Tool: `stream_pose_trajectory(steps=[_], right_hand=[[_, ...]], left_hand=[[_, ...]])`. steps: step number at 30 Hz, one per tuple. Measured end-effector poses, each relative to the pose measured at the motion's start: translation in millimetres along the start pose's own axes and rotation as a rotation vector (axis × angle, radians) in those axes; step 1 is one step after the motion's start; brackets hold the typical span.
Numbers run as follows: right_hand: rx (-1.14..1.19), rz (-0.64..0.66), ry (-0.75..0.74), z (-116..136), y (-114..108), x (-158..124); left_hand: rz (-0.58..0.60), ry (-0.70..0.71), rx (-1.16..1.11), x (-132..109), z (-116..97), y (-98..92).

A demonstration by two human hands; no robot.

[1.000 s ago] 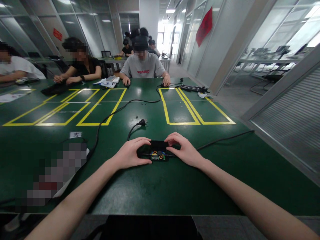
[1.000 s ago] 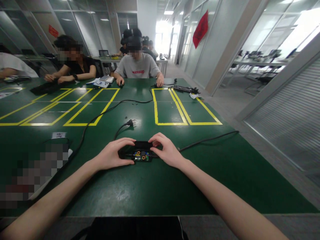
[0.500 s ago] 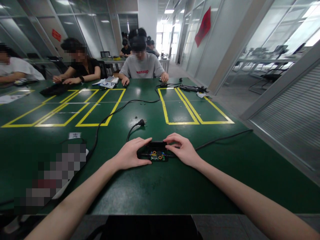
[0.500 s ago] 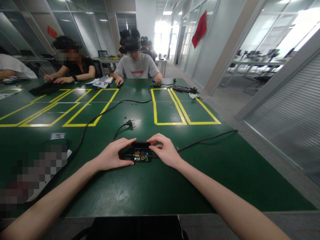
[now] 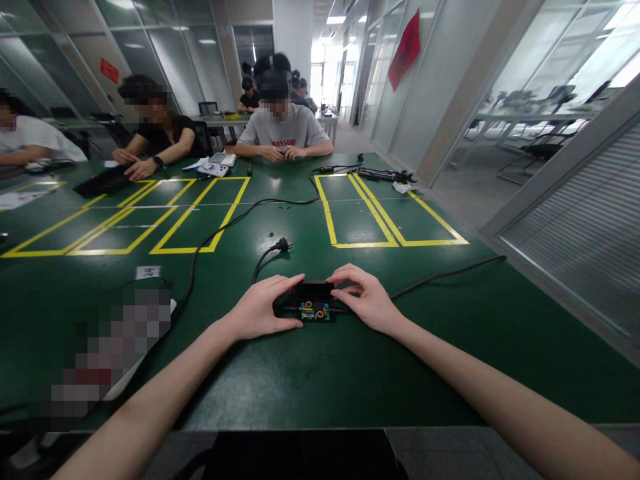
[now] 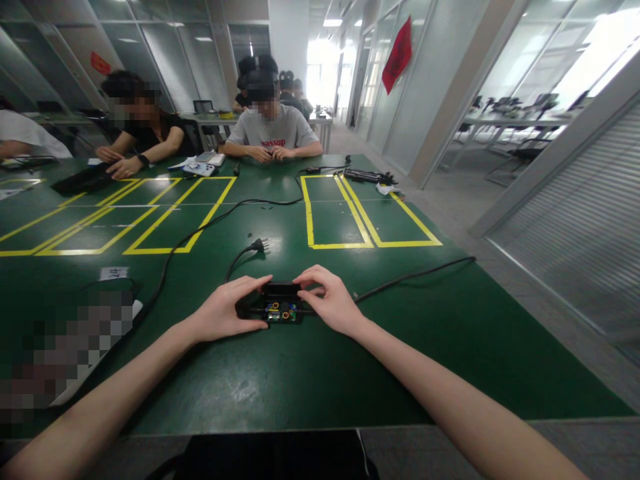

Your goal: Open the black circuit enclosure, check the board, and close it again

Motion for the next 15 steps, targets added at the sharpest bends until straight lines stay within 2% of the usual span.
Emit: stream_pose_trajectory(steps=[15], right_hand=[[-0.145,0.177,-0.064,21,7,-1]], left_hand=[[-0.004,-0.011,-0.104,4,-15,-7.7]])
Point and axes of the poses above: each hand's wrist, its own x-axis towards the middle knuckle, its own y-axis out of the palm, z = x × y, the point moved 6 cm from there along x, towards the middle knuckle, and after that the axes turned 12 degrees about z, right-handed, at the moved point
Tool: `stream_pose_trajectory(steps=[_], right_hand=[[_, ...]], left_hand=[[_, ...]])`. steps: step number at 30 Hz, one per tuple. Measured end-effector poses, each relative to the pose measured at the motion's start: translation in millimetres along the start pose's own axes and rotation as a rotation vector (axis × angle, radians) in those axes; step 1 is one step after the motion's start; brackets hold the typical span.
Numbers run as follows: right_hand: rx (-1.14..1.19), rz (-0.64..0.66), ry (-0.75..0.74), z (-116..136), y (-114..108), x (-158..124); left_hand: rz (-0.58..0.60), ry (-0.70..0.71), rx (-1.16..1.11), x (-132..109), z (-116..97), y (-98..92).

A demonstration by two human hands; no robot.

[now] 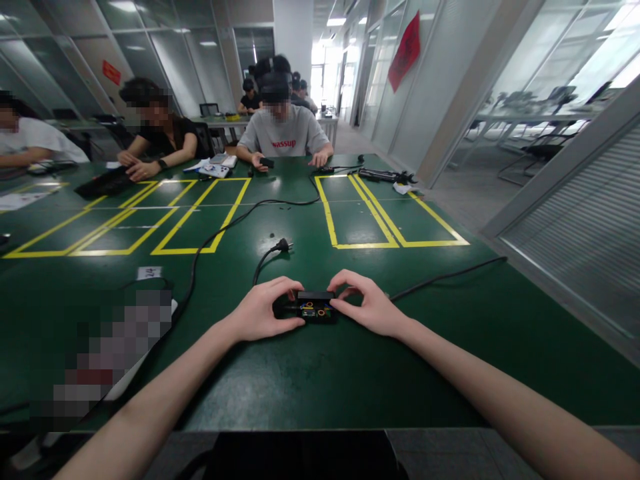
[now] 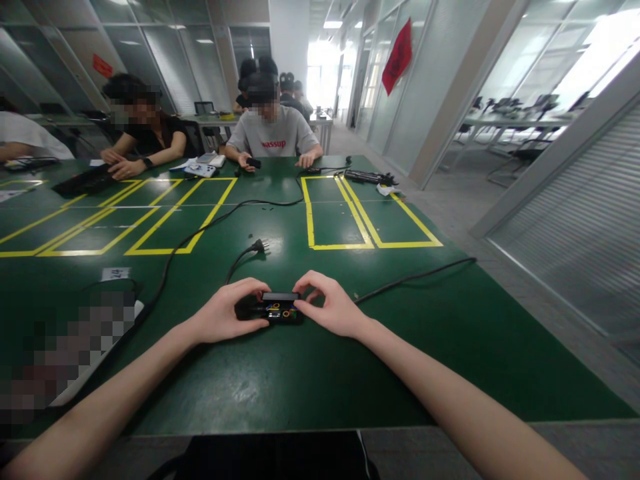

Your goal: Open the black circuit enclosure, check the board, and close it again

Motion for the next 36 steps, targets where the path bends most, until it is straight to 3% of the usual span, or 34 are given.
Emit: stream_pose_trajectory(steps=[12,19,31,36], right_hand=[[-0.141,0.109,-0.186,10,6,-3],[-0.375,0.103,-0.182,14,11,-3],[-0.429,0.049,-0.252,18,11,-5],[-0.465,0.054,-0.227,16,13,-4]], left_hand=[[0.001,0.056,-0.085,1,-7,2.4],[0.001,0.054,-0.111,0,-5,0.9],[-0.038,0.193,0.227,3,-13,17.8],[-0.075,0.203,0.297,2,-16,16.7]])
Point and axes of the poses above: each hand's wrist, its own x-axis towards the middle knuckle, its own y-axis out of the palm, z = x × y, the point moved 6 cm from there along x, towards the middle knuckle, and after that the axes turned 12 degrees about z, right-handed, at the moved point
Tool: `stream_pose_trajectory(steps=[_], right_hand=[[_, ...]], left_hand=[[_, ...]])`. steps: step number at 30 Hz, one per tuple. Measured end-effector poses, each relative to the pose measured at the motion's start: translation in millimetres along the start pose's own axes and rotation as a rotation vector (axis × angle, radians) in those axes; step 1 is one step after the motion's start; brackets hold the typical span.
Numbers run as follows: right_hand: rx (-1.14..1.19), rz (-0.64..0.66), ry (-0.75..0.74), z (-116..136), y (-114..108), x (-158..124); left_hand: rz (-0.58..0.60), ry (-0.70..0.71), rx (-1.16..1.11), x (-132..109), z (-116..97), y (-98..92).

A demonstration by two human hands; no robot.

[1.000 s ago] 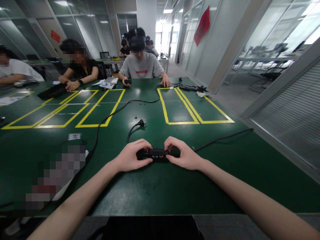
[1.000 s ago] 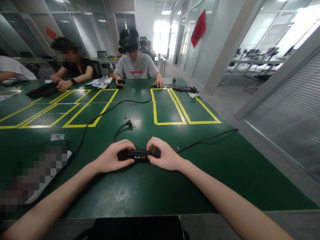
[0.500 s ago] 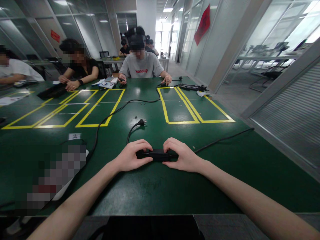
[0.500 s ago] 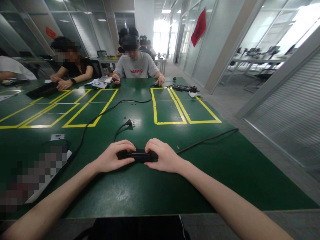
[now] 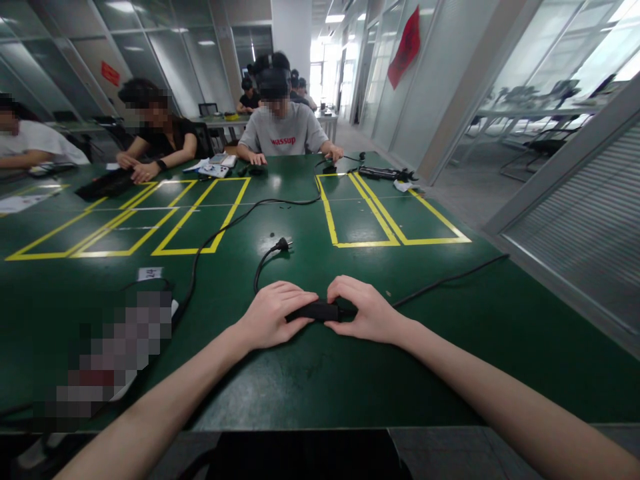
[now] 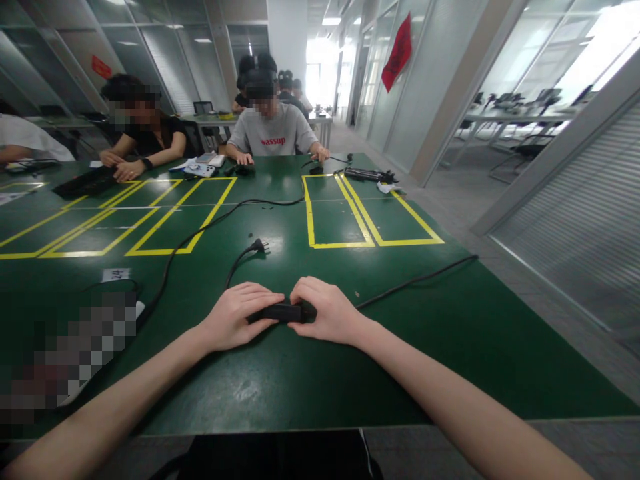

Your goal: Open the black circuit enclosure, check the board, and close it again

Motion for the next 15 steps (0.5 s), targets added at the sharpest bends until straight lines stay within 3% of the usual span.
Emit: stream_pose_trajectory(steps=[15], right_hand=[[-0.08,-0.018,0.045,-1.0,2.8,2.8]], left_hand=[[-0.008,-0.051,-0.029,3.8,-2.0,3.5]])
Point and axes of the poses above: each hand's wrist, its own x-axis towards the middle knuckle, its own y-axis out of the palm, z = x × y, the point moved 6 cm from there along x, towards the middle knuckle, and after that the axes turned 12 degrees about z, right-handed, at the moved point
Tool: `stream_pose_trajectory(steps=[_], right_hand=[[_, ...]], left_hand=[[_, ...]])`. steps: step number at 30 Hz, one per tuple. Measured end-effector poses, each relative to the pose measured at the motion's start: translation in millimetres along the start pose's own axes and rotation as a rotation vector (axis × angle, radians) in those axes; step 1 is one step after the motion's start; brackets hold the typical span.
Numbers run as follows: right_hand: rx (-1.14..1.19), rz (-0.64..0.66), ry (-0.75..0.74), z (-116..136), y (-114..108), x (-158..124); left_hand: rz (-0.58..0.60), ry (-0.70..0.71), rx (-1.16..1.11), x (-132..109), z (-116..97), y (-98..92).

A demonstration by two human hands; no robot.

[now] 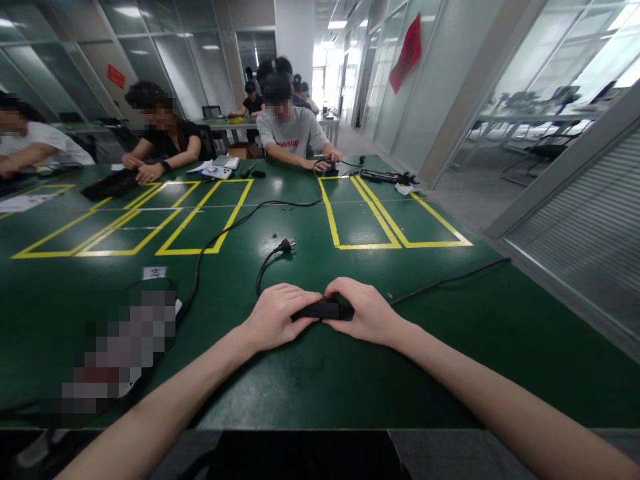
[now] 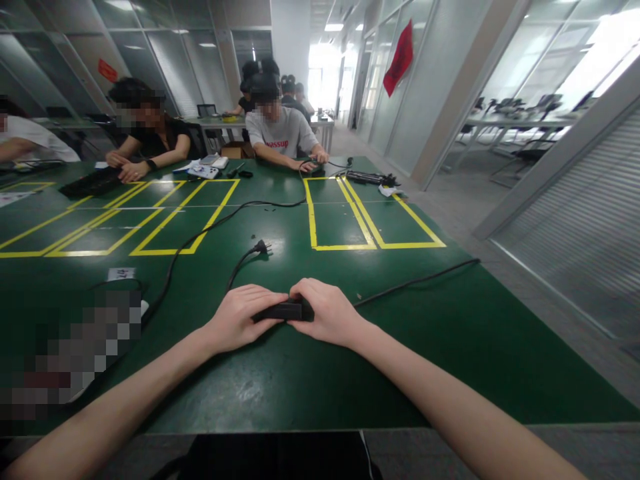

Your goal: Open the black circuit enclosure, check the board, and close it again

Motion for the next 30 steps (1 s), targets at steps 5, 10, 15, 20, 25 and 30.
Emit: stream_pose_trajectory(steps=[5,10,15,20,25,30], right_hand=[[-0.08,0.024,0.002,-2,1,0],[-0.109,0.037,0.023,-3,2,2],[-0.1,0.116,0.087,-10,10,4],[-0.192,0.155,0.117,-12,12,3],[-0.133,0.179,0.085,-10,7,5],[-0.159,0.196,0.07,-8,5,5]], left_hand=[[0.014,-0.035,0.035,0,5,6.0],[0.04,-0.109,0.048,4,10,9.7],[0.068,-0.132,0.032,4,11,8.2],[0.048,-0.164,0.065,3,11,4.3],[0.058,-0.179,0.146,3,9,2.2],[0.065,-0.166,0.141,2,8,-0.6]])
Point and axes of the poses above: each hand's wrist, its own x-axis towards the middle knuckle, its own y-axis out of the palm, z = x × y, the point moved 6 cm from there along x, towards the middle knuckle, and after that the axes turned 12 degrees about z, right-handed, at the moved point
